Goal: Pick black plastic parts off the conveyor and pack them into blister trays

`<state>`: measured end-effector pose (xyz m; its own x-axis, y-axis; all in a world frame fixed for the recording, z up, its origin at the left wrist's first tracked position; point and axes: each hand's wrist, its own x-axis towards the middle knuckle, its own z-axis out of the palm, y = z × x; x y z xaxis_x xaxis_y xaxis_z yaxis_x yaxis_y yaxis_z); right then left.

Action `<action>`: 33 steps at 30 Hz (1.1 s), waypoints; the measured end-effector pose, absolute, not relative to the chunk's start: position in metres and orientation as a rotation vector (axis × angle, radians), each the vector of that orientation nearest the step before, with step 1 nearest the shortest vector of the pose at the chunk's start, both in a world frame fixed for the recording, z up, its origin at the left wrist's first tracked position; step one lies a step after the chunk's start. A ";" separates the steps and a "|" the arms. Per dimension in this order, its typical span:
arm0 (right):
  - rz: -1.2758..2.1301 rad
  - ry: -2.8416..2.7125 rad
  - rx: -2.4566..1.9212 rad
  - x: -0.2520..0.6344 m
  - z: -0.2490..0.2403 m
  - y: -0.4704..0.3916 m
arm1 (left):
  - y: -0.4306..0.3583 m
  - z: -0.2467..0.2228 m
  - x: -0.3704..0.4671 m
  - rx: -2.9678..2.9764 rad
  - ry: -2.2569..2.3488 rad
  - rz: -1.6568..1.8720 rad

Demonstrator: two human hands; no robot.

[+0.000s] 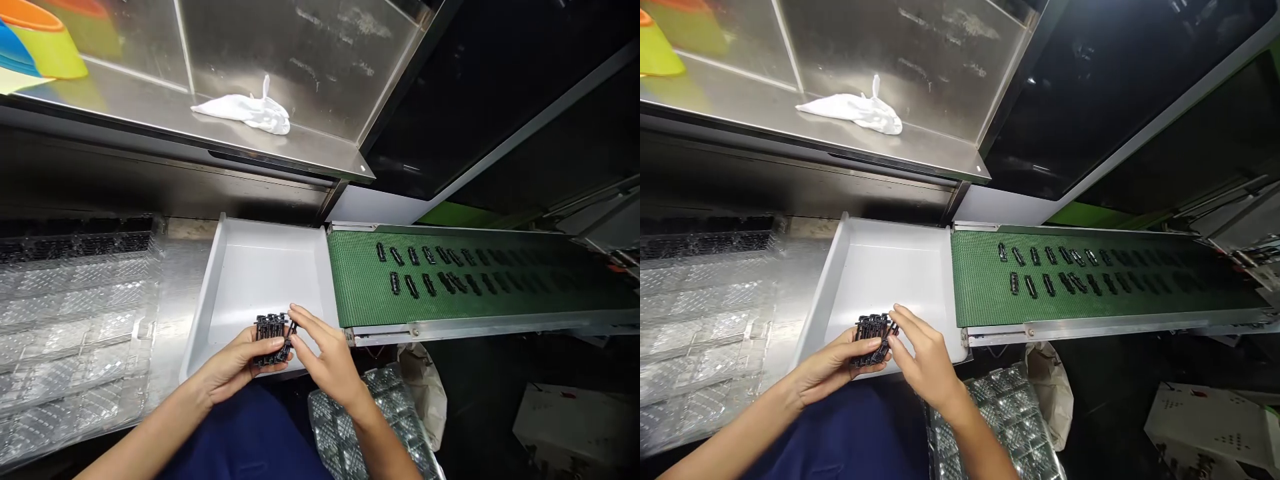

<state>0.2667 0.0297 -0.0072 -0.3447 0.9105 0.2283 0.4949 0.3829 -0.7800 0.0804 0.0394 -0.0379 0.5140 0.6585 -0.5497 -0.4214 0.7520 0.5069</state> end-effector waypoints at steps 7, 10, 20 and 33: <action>0.982 -2.012 -1.141 0.277 -0.007 0.029 | 0.039 -0.030 0.085 0.362 0.781 0.682; 0.874 -2.054 -1.041 0.277 -0.008 0.030 | 0.042 -0.030 0.083 0.344 0.783 0.656; 0.753 -2.153 -0.923 0.274 -0.013 0.034 | 0.045 -0.027 0.079 0.337 0.680 0.588; 0.786 -2.075 -0.896 0.274 -0.016 0.035 | 0.050 -0.024 0.081 0.274 0.638 0.572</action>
